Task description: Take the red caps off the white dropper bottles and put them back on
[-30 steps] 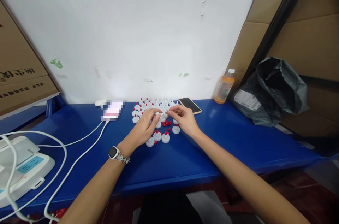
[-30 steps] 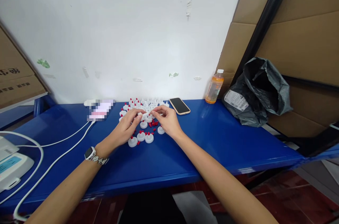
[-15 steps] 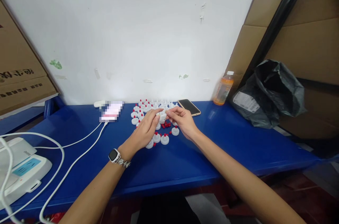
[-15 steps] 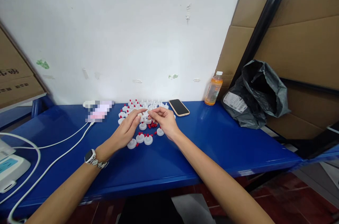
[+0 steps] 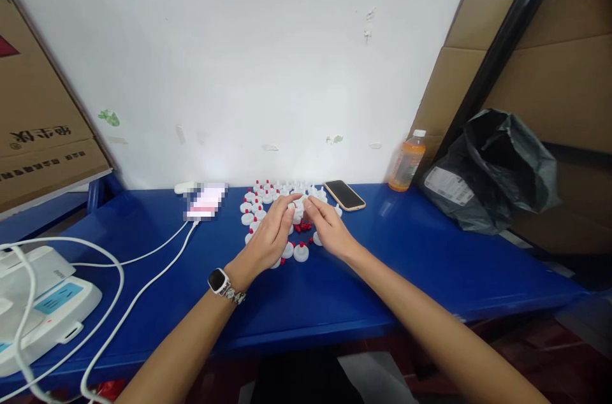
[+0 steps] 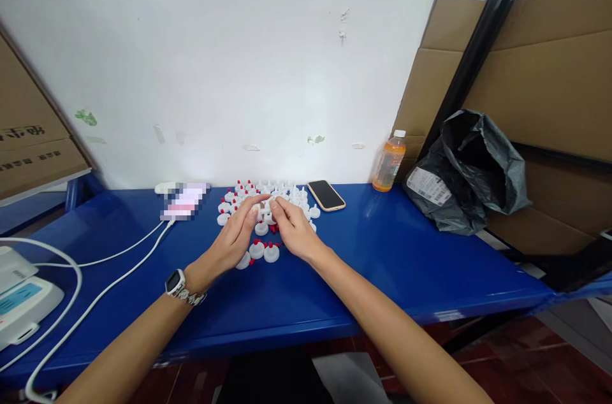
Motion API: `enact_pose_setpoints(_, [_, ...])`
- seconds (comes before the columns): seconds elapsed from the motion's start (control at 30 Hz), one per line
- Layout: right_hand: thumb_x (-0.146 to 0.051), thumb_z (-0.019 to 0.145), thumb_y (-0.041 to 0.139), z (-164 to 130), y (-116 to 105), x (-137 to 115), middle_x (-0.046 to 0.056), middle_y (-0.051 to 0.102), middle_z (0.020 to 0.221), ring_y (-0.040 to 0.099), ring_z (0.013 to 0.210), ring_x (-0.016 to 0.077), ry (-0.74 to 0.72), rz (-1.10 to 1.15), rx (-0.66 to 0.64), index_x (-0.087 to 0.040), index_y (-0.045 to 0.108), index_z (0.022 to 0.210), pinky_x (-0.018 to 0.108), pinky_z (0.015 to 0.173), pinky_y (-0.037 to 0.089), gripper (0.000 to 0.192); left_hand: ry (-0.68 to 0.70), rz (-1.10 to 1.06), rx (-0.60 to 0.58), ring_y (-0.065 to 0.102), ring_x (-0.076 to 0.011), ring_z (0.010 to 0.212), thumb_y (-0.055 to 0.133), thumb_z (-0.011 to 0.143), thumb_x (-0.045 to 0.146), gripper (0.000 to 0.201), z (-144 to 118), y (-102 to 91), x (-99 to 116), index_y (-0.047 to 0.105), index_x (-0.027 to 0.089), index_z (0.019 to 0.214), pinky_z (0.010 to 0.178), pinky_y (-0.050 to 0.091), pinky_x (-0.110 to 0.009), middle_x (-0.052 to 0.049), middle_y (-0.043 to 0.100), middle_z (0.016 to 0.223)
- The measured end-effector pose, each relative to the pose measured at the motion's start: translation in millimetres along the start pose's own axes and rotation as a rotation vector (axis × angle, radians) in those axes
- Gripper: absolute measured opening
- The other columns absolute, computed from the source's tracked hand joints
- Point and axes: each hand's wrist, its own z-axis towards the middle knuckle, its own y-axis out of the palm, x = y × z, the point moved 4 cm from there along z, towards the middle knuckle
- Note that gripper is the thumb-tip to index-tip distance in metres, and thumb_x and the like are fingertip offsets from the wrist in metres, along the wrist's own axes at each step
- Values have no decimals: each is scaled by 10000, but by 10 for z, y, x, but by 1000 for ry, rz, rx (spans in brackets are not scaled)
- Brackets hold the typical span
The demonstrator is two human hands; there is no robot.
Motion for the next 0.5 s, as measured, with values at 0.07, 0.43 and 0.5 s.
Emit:
enact_pose_setpoints(0.07, [-551, 1006, 351, -15, 18, -25, -24, 430, 681, 420, 660, 140, -23, -66, -6, -221, 425, 756, 283, 638, 358, 421, -19, 2, 8, 476, -211, 1342, 241, 1060, 402, 441, 1, 19, -5, 410, 223, 1425, 1144, 366, -400, -106, 515, 1421])
enact_pose_setpoints(0.43, [-520, 1018, 338, 9, 61, -79, -32, 388, 657, 385, 609, 134, -65, -43, 63, -224, 404, 749, 285, 602, 338, 405, -99, -51, 33, 613, -217, 1103, 234, 1053, 459, 481, 50, 86, 5, 385, 227, 1447, 988, 484, -405, -94, 618, 1265])
enact_pose_setpoints(0.5, [-531, 1009, 352, 19, -11, -78, -33, 390, 644, 387, 607, 133, -48, -79, 55, -223, 400, 727, 282, 601, 340, 421, -63, -35, 12, 564, -220, 1203, 253, 1056, 433, 470, 64, 61, -8, 378, 237, 1465, 1054, 443, -412, -93, 581, 1337])
